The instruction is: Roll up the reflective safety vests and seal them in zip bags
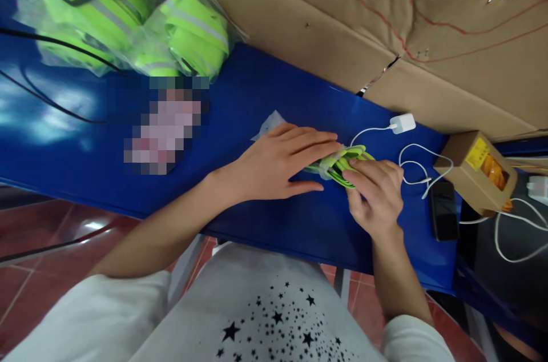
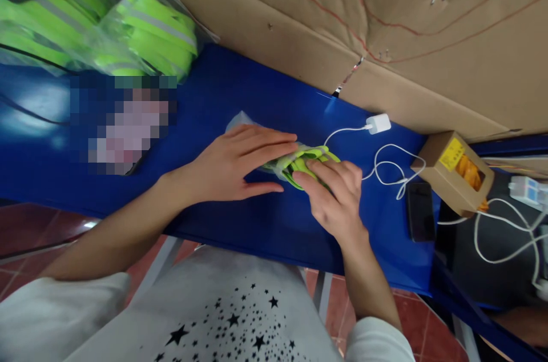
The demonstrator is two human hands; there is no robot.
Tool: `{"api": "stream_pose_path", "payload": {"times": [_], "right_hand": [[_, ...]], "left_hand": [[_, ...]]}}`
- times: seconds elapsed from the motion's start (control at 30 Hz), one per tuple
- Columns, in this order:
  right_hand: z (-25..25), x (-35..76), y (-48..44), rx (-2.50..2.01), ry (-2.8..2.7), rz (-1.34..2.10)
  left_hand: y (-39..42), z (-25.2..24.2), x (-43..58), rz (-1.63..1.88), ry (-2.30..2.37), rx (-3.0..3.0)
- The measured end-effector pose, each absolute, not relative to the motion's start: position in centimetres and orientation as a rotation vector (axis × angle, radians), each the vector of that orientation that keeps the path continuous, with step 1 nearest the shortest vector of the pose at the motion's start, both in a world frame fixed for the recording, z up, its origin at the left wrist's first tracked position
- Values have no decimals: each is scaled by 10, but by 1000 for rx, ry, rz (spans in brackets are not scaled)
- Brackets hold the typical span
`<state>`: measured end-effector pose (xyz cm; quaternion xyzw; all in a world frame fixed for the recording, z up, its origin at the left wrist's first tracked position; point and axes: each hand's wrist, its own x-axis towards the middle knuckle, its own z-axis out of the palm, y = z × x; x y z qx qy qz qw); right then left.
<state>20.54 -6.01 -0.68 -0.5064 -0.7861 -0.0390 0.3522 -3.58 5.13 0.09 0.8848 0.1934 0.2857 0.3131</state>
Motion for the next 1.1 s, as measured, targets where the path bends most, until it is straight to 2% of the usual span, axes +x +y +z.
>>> {"api": "stream_pose_path", "payload": {"times": [0.2,0.47,0.73,1.1], "right_hand": [[-8,198,-64,-1222,-1902,130],[-15,186,-60,-1253,-1910,172],[-9,192,-59,-1242,-1866,257],[-2,182,-61,-1343,-2064,183]], "left_hand": [[52,-6,-34,863,440,2425],[35,-25,-22,1019,428,2530],[42,-17,-28,644,616,2643],[37,-29,-23,833,489,2706]]}}
